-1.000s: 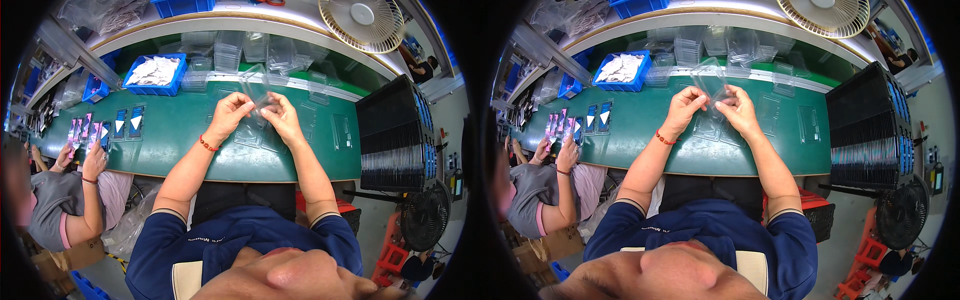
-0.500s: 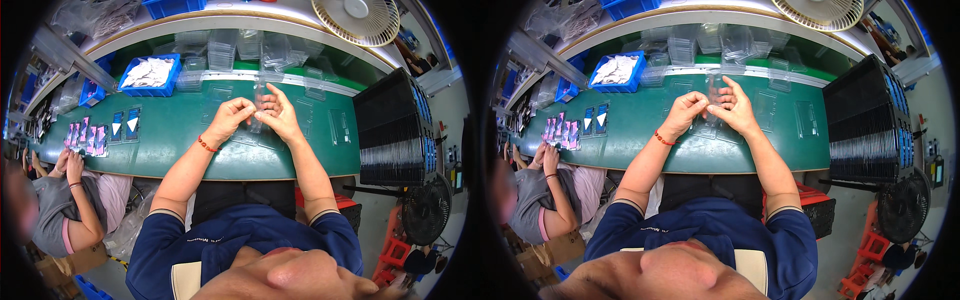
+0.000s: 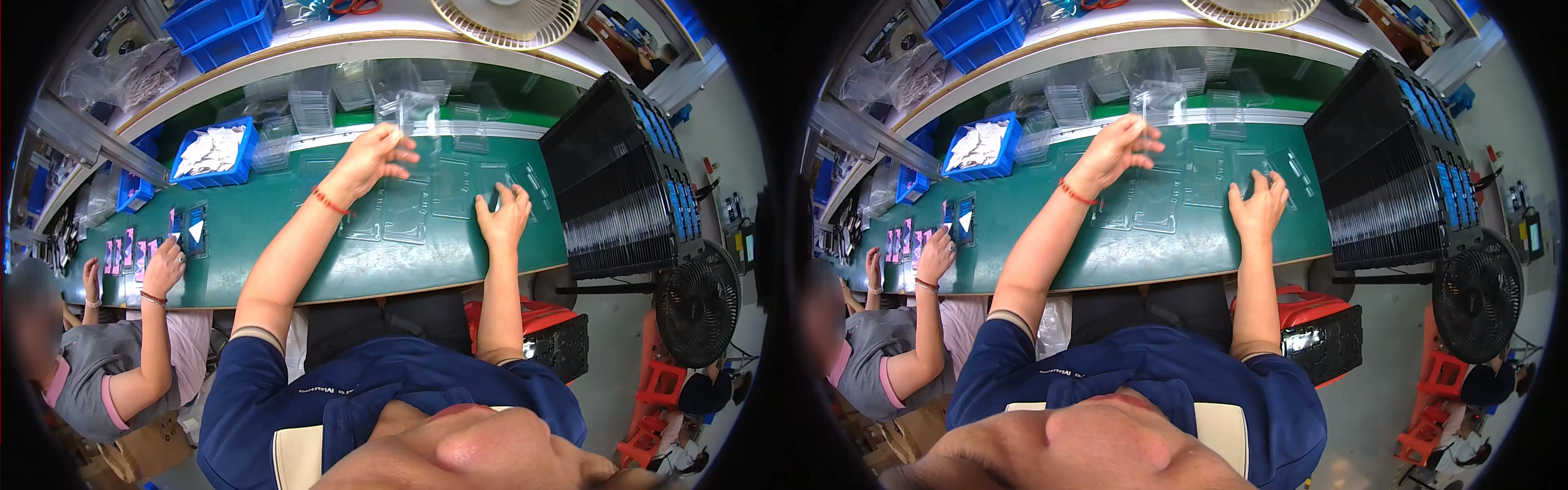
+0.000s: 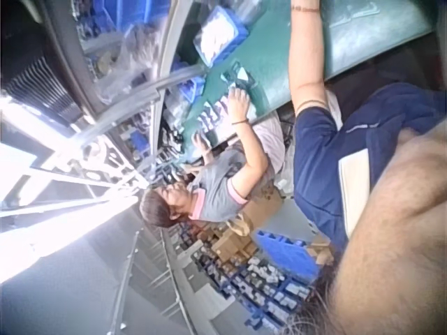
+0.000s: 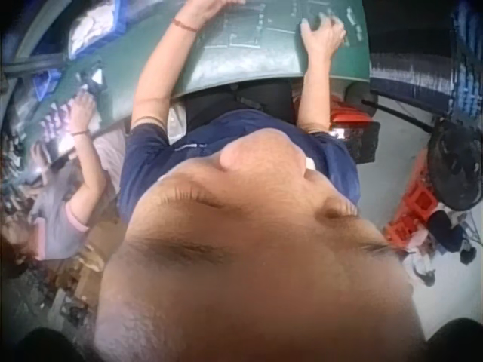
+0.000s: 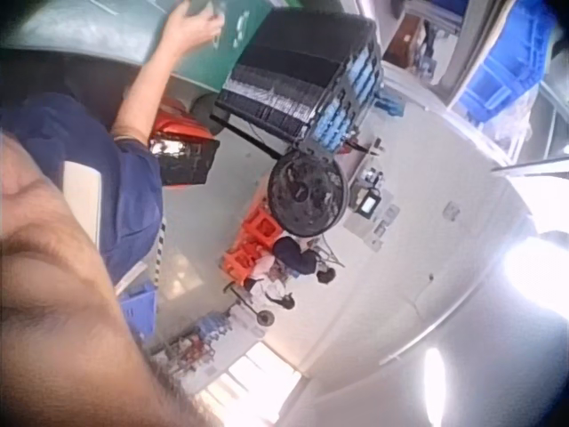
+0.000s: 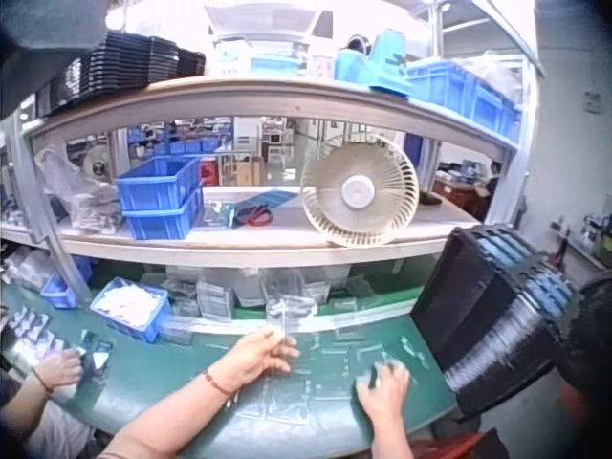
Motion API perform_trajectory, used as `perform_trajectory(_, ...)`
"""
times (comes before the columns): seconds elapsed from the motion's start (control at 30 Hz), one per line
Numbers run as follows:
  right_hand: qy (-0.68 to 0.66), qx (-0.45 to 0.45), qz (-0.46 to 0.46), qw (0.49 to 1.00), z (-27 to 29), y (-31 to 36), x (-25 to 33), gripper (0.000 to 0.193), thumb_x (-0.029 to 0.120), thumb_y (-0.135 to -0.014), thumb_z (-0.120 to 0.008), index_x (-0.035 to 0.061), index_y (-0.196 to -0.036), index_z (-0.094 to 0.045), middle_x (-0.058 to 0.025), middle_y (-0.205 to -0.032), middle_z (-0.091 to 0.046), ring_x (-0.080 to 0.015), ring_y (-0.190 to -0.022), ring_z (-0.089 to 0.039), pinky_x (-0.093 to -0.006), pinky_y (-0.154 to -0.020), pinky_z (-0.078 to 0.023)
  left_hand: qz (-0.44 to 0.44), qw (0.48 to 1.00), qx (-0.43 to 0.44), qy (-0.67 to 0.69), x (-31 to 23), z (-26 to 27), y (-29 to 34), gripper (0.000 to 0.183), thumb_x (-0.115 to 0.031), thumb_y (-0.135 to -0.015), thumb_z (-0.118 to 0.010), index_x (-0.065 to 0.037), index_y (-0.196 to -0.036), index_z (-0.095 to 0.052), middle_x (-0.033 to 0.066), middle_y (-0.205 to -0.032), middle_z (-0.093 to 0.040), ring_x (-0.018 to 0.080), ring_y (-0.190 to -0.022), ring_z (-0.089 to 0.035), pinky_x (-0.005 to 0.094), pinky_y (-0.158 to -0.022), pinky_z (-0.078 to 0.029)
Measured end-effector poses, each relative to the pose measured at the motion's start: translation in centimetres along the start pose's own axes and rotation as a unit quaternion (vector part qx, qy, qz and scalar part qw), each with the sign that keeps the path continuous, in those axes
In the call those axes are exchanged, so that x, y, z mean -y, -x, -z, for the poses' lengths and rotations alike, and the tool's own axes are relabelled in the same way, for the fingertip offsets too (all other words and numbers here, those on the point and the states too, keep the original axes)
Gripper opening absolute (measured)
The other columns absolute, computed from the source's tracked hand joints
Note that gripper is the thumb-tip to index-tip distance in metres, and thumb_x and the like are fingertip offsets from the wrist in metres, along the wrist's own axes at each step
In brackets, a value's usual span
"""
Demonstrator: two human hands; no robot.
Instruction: Sorting and placing blue electronic components into clear plastic trays and packaging them.
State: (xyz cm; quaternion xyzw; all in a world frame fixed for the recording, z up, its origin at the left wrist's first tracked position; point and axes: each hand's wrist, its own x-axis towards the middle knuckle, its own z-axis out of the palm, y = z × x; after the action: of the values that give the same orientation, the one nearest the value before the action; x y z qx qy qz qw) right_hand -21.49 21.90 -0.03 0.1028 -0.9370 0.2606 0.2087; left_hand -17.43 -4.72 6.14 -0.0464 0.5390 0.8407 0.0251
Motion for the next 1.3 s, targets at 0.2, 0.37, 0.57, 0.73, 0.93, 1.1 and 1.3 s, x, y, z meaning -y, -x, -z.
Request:
perform_trajectory(0.2,-0.006,-0.014,0.067,0.998,0.0,1.6,0.9,0.049,0.039,-0.074,-0.07,0.0027,-0.106,-0.064,-0.0211,-0.12,-0.05,-0.0359,-0.114,-0.044,-0.0464,-0.098,-0.032,-0.024,0.998,-0.008,0.049,1.4,-2.2,-6.3,0.037,-0.024,-0.095,-0.049,-0.002,-0.125,-0.043,0.0162,-0.121,-0.052,0.0264,-0.107,-0.056,0.0378,-0.084,-0.051)
perform_trajectory(0.37,0.09,-0.011,0.093,0.992,1.9,-0.1,-4.6,0.065,0.052,-0.077,-0.063,0.0076,-0.123,-0.054,-0.0255,-0.13,-0.042,-0.0413,-0.126,-0.033,-0.0564,-0.104,-0.02,-0.131,0.901,0.035,-0.411,3.1,-0.8,-1.2,0.061,-0.033,-0.088,-0.059,-0.005,-0.137,-0.036,0.0192,-0.135,-0.041,0.0345,-0.122,-0.043,0.0415,-0.1,-0.038)
perform_trajectory(0.57,0.137,0.102,0.089,0.981,1.4,-1.1,-3.8,0.072,0.062,-0.08,-0.052,0.0186,-0.137,-0.041,-0.0244,-0.139,-0.036,-0.0423,-0.131,-0.028,-0.0599,-0.106,-0.014,-0.23,0.629,0.136,-0.73,5.7,-2.0,5.3,0.083,-0.063,-0.071,-0.063,-0.017,-0.137,-0.041,0.0189,-0.145,-0.028,0.0391,-0.137,-0.018,0.0592,-0.108,-0.013)
perform_trajectory(0.73,0.129,0.087,0.128,0.979,0.3,0.6,-2.0,0.07,0.06,-0.081,-0.052,0.0172,-0.136,-0.042,-0.0247,-0.136,-0.039,-0.0421,-0.127,-0.033,-0.0558,-0.104,-0.02,-0.224,0.645,0.096,-0.724,7.5,-1.8,6.9,0.067,-0.054,-0.079,-0.06,-0.012,-0.13,-0.047,0.0174,-0.144,-0.031,0.0354,-0.136,-0.023,0.0565,-0.109,-0.014)
perform_trajectory(0.93,0.106,0.099,0.164,0.976,0.6,1.7,0.4,0.068,0.057,-0.082,-0.053,0.0158,-0.135,-0.043,-0.025,-0.135,-0.04,-0.0411,-0.126,-0.033,-0.0532,-0.104,-0.021,-0.227,0.66,0.055,-0.714,7.9,-1.3,9.3,0.05,-0.038,-0.081,-0.063,-0.011,-0.122,-0.053,0.0149,-0.138,-0.039,0.0328,-0.132,-0.031,0.0518,-0.107,-0.026)
perform_trajectory(1.1,0.079,0.097,0.186,0.975,0.0,2.0,1.1,0.067,0.054,-0.082,-0.055,0.0146,-0.135,-0.043,-0.0256,-0.134,-0.041,-0.0403,-0.126,-0.034,-0.0525,-0.103,-0.022,-0.269,0.643,0.027,-0.717,6.5,0.8,10.4,0.05,-0.038,-0.079,-0.065,-0.01,-0.12,-0.054,0.0146,-0.13,-0.048,0.0323,-0.127,-0.039,0.0506,-0.104,-0.03)
perform_trajectory(1.3,0.068,0.101,0.182,0.976,0.5,2.5,0.5,0.068,0.054,-0.082,-0.055,0.0147,-0.136,-0.042,-0.0255,-0.135,-0.04,-0.0398,-0.128,-0.033,-0.0527,-0.105,-0.021,-0.172,0.619,-0.2,-0.74,2.7,6.4,15.8,0.065,-0.045,-0.077,-0.066,-0.008,-0.127,-0.05,0.0178,-0.134,-0.045,0.0348,-0.131,-0.033,0.0528,-0.107,-0.022)
